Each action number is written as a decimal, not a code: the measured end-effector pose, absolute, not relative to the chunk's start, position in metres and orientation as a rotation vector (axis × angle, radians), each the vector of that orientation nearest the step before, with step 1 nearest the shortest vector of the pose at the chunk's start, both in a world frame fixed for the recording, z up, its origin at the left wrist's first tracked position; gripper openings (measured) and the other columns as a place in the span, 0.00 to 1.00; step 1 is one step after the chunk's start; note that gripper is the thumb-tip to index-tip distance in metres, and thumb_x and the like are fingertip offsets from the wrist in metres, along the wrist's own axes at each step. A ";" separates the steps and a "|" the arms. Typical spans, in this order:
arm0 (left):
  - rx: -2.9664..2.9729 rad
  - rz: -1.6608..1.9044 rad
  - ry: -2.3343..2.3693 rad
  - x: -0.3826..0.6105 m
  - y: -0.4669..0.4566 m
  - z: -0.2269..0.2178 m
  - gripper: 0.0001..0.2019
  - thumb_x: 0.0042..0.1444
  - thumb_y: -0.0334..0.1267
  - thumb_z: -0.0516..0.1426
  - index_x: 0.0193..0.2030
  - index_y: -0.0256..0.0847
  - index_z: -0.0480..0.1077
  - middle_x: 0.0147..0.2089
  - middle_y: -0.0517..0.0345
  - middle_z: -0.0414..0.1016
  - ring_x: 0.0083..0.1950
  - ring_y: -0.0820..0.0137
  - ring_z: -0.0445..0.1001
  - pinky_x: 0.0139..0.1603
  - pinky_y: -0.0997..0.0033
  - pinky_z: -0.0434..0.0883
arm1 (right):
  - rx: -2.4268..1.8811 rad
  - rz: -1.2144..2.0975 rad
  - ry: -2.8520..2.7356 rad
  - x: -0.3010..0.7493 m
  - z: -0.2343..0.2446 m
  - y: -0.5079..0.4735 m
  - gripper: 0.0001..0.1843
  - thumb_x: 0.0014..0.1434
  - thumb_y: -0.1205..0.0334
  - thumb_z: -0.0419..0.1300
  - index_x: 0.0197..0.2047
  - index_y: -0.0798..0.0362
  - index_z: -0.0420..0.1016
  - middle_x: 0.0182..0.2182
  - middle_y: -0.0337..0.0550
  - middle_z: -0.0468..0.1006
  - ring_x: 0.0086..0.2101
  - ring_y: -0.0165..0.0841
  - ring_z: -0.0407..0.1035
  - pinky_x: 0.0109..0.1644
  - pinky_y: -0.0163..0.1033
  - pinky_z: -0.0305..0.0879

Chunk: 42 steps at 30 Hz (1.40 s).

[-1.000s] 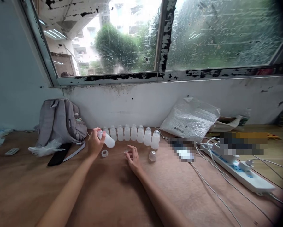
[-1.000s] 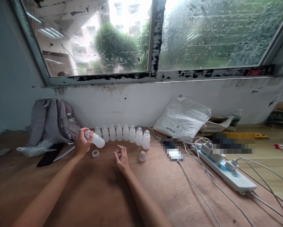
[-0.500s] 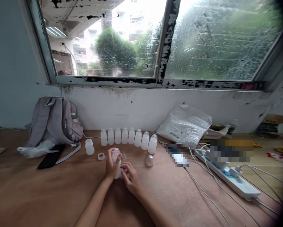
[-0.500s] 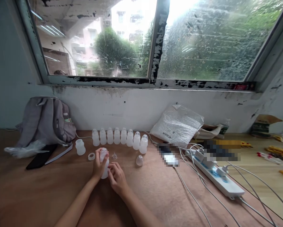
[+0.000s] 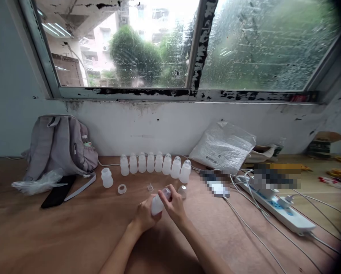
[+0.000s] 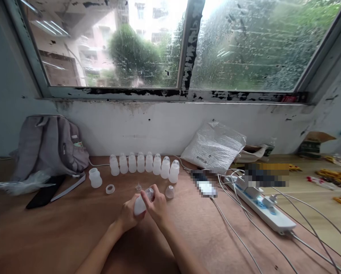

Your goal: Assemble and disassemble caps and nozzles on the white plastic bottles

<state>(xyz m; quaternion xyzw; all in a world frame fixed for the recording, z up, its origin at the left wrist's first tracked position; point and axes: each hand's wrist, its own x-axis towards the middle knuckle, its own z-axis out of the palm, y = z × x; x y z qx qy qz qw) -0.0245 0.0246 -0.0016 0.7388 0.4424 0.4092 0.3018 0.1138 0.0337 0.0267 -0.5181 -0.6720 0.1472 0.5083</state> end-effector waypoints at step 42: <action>0.888 0.977 0.599 -0.080 0.037 0.007 0.22 0.45 0.41 0.54 0.48 0.35 0.62 0.25 0.59 0.64 0.23 0.75 0.64 0.22 0.74 0.61 | -1.521 -0.134 -1.623 0.179 -0.023 0.086 0.17 0.51 0.50 0.54 0.42 0.49 0.69 0.43 0.48 0.66 0.44 0.41 0.59 0.45 0.47 0.55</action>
